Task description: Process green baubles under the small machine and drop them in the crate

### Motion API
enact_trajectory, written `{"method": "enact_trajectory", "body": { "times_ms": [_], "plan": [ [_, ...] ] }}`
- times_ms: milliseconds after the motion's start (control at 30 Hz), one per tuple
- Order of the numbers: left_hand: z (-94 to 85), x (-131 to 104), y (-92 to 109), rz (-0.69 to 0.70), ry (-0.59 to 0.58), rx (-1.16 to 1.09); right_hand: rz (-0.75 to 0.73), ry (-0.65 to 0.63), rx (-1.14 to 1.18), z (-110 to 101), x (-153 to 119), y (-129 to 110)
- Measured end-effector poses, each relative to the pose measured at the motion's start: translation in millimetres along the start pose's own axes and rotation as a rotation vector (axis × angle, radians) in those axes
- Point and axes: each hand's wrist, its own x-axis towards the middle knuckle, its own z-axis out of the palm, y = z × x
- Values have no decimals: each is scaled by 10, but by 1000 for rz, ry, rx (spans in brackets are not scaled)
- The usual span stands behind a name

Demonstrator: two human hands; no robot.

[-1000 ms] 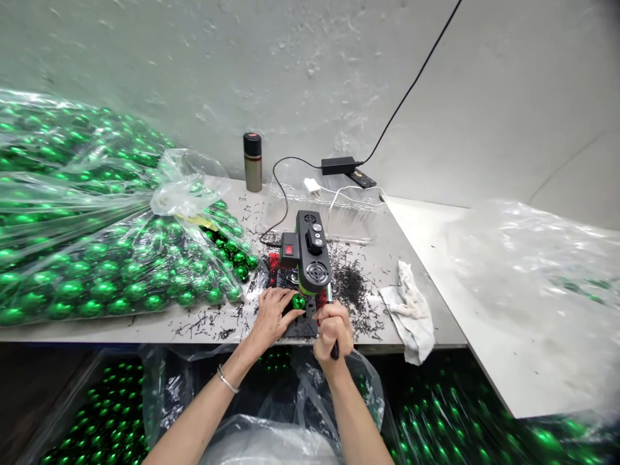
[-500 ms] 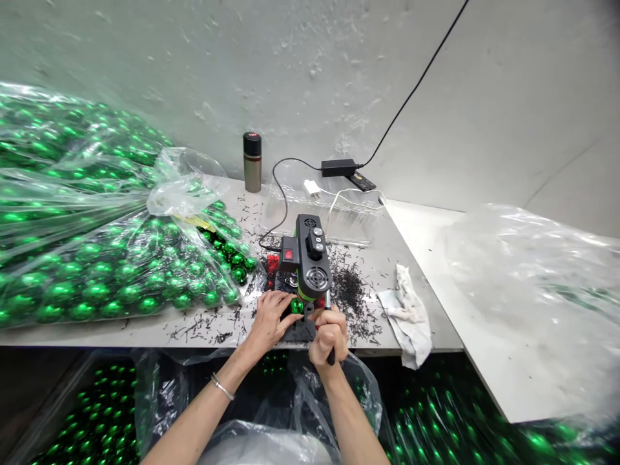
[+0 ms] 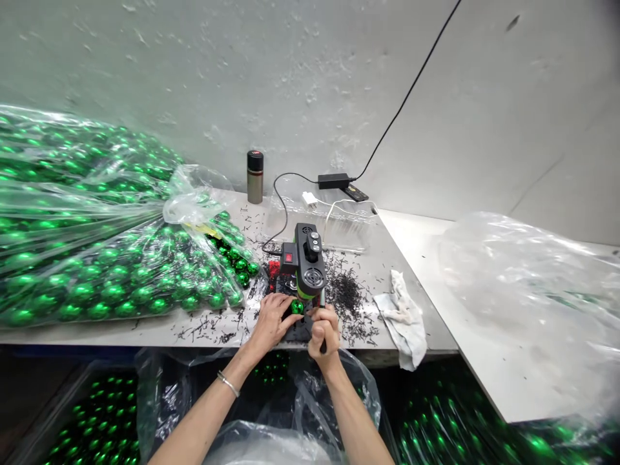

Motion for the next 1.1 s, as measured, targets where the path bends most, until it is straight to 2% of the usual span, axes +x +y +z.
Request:
{"method": "enact_trajectory", "body": {
  "times_ms": [67, 200, 333, 400, 467, 533, 633, 667, 767, 900, 1033, 1100],
  "plan": [
    [15, 24, -11, -2, 11, -16, 33, 9, 35, -36, 108, -45],
    [-30, -21, 16, -25, 26, -41, 207, 47, 110, -138, 451, -203],
    [-211, -384, 158, 11, -14, -20, 339, 9, 150, -211, 692, -322],
    [-312, -575, 226, 73, -78, -3, 338, 26, 160, -206, 690, -341],
    [-415, -629, 231, 95, -85, 34, 333, 55, 163, -180, 635, -343],
    [-531, -491, 142, 42, -15, 111, 338, 77, 163, -154, 574, -339],
    [-718, -49, -124, -133, 102, 281, 320, 84, 152, -140, 532, -329],
    [-773, 104, -221, -199, 105, 327, 306, 78, 148, -141, 529, -325],
    [-873, 422, -447, -259, 96, 354, 287, 59, 132, -146, 522, -310],
    [-892, 537, -562, -274, 46, 321, 293, 76, 120, -139, 489, -302],
    [-935, 583, -527, -319, 19, 263, 293, 60, 118, -140, 477, -310],
    [-972, 578, -454, -388, 7, 57, 289, 54, 118, -141, 480, -313]
  ]
}}
